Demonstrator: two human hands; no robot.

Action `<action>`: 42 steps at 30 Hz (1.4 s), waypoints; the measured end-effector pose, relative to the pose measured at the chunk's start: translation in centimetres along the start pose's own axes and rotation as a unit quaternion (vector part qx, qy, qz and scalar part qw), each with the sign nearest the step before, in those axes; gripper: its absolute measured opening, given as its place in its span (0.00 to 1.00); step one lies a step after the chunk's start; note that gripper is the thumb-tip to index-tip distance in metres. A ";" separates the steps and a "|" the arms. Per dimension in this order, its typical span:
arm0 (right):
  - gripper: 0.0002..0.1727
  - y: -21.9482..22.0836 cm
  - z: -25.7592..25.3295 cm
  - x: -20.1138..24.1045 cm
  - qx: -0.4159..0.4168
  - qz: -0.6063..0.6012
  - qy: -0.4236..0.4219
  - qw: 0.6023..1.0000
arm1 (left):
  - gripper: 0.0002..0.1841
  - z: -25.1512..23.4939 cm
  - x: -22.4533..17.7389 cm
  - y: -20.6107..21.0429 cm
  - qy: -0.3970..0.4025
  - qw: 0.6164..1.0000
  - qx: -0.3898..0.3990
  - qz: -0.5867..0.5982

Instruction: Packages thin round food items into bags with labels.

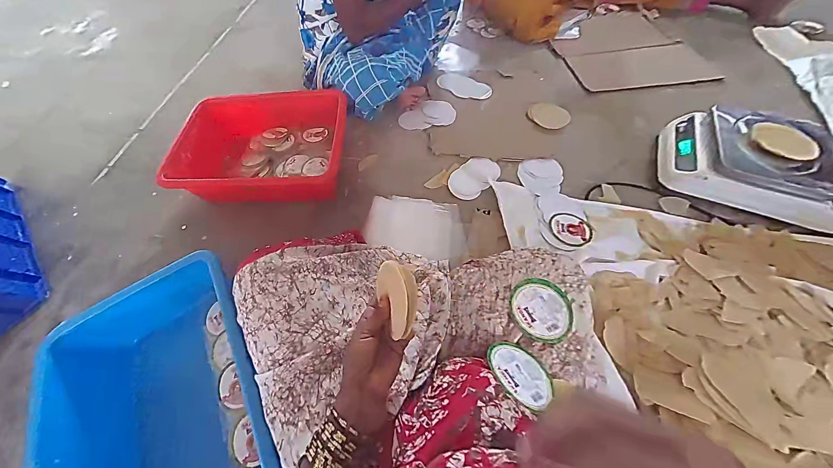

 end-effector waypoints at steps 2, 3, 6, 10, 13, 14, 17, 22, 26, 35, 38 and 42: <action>0.15 -3.0 1.5 -6.8 -0.075 0.241 0.093 0.963 | 0.13 -0.1 -0.5 -0.5 0.019 0.999 0.008 -0.050; 0.17 -3.6 2.7 -9.7 -0.068 0.324 0.142 0.933 | 0.13 -0.2 -0.6 -0.9 0.026 0.997 0.006 -0.071; 0.24 -2.9 6.4 -15.7 0.035 0.371 0.328 0.868 | 0.14 -0.5 -0.3 -2.1 0.027 0.993 -0.031 -0.113; 0.12 -4.5 7.1 -14.3 -0.091 0.402 0.265 0.872 | 0.13 -0.6 0.5 -2.6 0.016 0.986 -0.051 -0.157; 0.17 -7.2 6.0 -10.3 -0.238 0.419 0.159 0.862 | 0.14 -0.2 0.9 -1.7 0.029 0.976 -0.026 -0.215; 0.16 -7.1 5.3 -8.8 -0.261 0.422 0.112 0.861 | 0.14 0.0 1.1 -1.3 0.034 0.972 -0.015 -0.233; 0.12 -3.5 2.7 -6.4 -0.218 0.453 -0.022 0.864 | 0.14 0.6 2.2 0.1 0.035 0.964 0.036 -0.263; 0.10 3.8 0.6 -9.8 -0.058 0.494 -0.114 0.860 | 0.17 1.7 3.0 1.6 0.028 0.959 0.082 -0.269; 0.15 4.6 0.0 -11.2 -0.034 0.484 -0.101 0.868 | 0.27 1.8 3.0 1.0 0.045 0.960 0.082 -0.265; 0.30 -2.2 0.3 -16.4 -0.238 0.109 0.181 0.948 | 0.14 0.6 3.1 2.3 0.084 0.935 0.171 -0.299; 0.13 -1.5 0.2 -18.3 -0.249 0.024 0.243 0.937 | 0.13 0.6 2.0 3.9 0.187 0.864 0.211 -0.418; 0.13 -2.0 -0.9 -18.0 -0.238 0.153 0.191 0.940 | 0.12 -0.1 1.0 4.7 0.291 0.777 0.195 -0.522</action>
Point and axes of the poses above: each hand's wrist, its own z-axis away from the middle knuckle, its own y-axis out of the palm, x = y × z, the point moved 10 cm from there along -z, towards the middle knuckle, and after that the axes turned 3 degrees about -z, right-handed, at the moved point
